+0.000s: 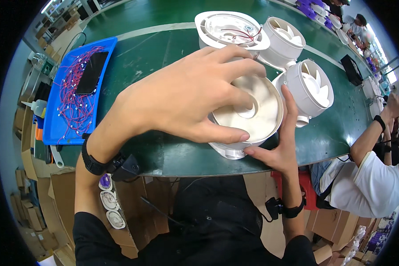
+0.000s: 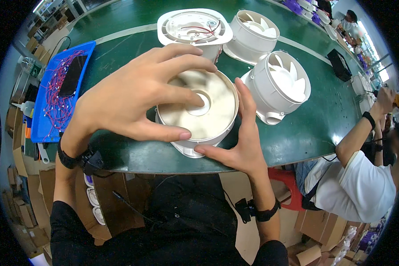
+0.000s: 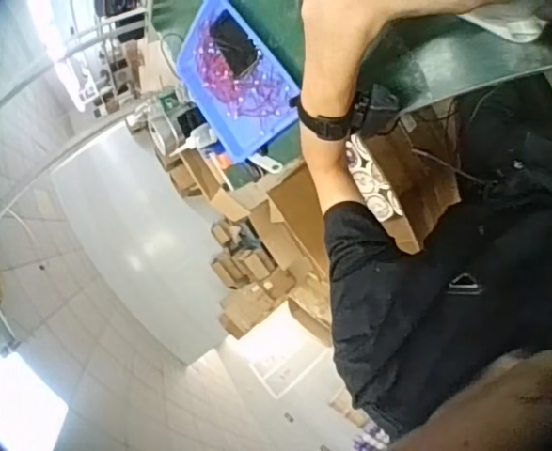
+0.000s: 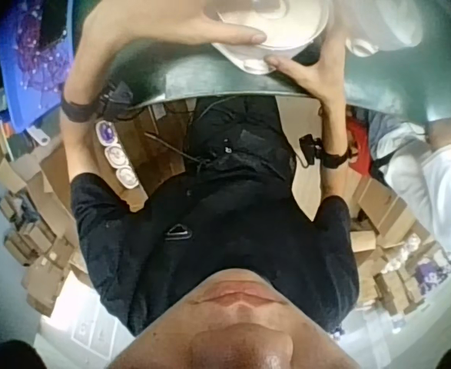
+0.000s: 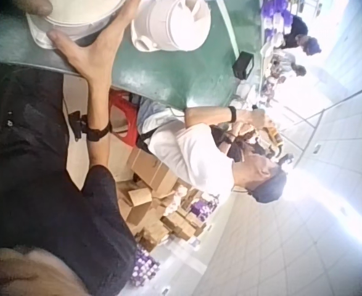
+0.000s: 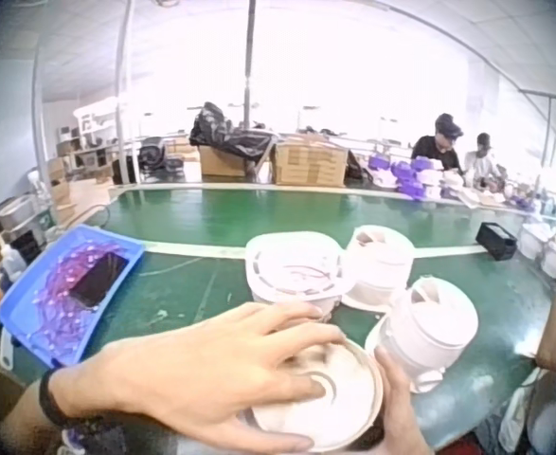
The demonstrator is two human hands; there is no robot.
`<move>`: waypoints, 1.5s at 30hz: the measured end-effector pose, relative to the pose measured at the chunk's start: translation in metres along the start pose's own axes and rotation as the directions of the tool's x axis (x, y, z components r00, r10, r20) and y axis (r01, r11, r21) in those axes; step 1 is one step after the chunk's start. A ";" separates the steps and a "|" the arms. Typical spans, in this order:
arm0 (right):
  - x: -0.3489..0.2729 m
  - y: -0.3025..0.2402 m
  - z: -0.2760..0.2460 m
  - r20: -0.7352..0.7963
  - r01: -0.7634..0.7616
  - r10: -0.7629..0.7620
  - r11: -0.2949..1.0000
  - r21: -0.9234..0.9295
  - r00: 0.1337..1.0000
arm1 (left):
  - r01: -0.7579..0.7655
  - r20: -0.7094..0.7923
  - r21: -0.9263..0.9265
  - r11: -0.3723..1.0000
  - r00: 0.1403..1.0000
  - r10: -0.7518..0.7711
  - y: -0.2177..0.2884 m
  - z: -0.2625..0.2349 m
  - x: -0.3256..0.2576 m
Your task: The person assembles white plastic fan units by hand at a green workbench. They pick up fan housings and motors from a cardboard box, fit the components together, and spin the blades to check for smooth operation. The person handles the units one at a time, inspecting them before placing them back on the table.
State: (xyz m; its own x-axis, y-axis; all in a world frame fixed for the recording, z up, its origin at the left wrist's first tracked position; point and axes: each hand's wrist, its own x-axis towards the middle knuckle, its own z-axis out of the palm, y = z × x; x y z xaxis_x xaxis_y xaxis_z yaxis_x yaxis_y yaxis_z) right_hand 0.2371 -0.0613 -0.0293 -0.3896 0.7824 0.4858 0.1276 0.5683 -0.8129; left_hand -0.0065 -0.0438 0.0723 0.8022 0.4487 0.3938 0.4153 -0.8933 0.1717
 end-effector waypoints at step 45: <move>0.000 -0.001 -0.004 0.013 0.048 -0.047 0.992 -0.113 0.999 | 0.329 0.089 -0.846 0.420 0.864 -0.496 -0.012 -0.005 0.006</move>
State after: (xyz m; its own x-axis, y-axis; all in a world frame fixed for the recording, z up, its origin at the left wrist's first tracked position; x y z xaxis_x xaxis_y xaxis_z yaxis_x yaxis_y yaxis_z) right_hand 0.2406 -0.0610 -0.0274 -0.4074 0.7516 0.5188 0.2113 0.6303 -0.7471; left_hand -0.0087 -0.0300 0.0770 0.5251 0.8330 0.1745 0.0752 -0.2496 0.9654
